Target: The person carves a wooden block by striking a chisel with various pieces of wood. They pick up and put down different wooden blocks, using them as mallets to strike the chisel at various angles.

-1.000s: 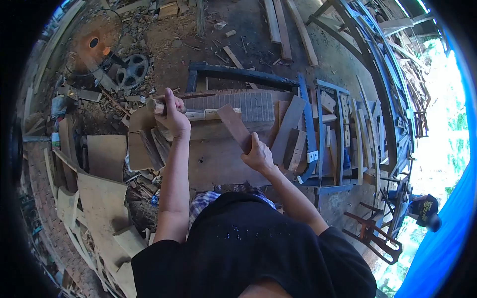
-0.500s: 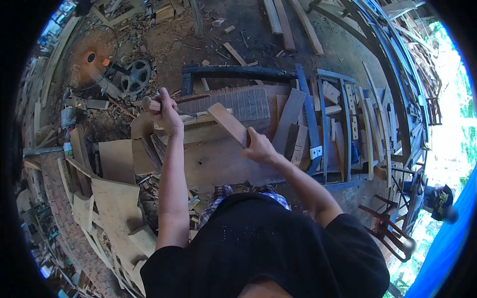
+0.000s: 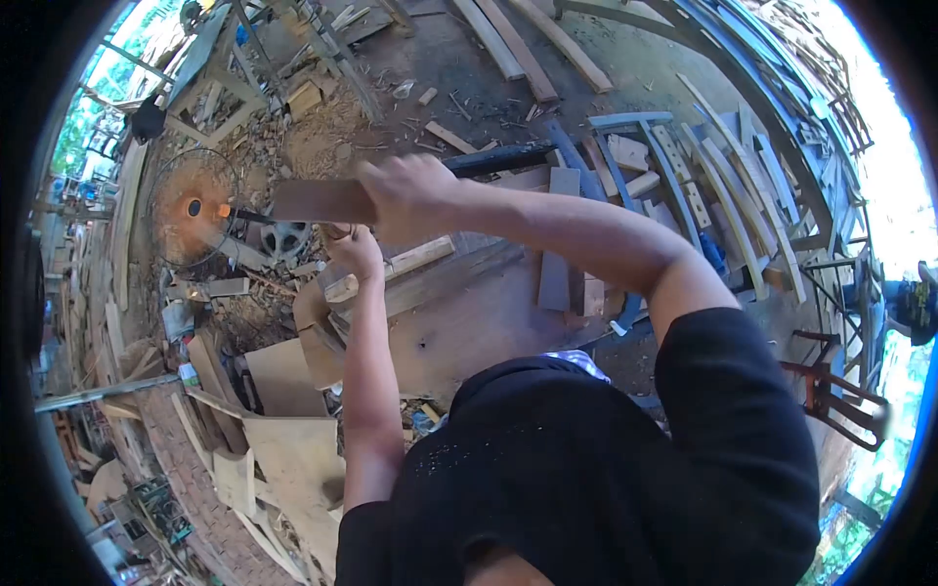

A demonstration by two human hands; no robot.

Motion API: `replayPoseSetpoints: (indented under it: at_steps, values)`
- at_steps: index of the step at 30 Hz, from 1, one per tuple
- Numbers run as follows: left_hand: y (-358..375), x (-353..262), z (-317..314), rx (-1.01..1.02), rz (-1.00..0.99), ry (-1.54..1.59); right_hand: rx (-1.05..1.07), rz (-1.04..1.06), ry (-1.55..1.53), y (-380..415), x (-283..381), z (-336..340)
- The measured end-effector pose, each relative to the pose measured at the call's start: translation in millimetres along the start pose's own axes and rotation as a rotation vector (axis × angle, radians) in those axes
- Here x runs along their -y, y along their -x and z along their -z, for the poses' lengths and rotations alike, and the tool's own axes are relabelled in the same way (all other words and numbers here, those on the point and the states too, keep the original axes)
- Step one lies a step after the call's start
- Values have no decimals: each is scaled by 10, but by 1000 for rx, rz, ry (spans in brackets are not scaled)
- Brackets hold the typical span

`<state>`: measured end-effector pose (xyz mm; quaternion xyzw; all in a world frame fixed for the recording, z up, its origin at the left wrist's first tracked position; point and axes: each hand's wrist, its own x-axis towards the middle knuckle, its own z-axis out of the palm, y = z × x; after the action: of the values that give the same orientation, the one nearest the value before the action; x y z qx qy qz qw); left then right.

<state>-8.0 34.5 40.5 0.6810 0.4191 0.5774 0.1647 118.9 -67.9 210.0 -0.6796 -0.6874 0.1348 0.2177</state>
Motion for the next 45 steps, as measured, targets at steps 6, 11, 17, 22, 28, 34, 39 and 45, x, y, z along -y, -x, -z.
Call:
replayPoseSetpoints:
  at_steps: [6,11,17,22,28,34,39,45]
  values:
    - [174,66,-48,80,137,95,-584,122,-337,-23,171,111]
    - [94,-206,-46,44,99,93,-53,-43,-41,78,-59,250]
    - [263,-218,-113,98,87,120,-316,23,-313,251,-132,-188]
    - [331,-162,-93,88,205,261,-56,-280,-462,614,-475,-267]
    - [143,-105,168,13,249,406,-146,-504,-499,1023,-800,-992]
    - [141,-131,398,-95,468,539,158,-625,-502,1430,-825,-1477]
    - [239,-61,413,-84,543,525,195,-585,-458,1511,-799,-1389]
    - [278,-80,362,-129,538,471,155,-544,-482,1516,-800,-1318]
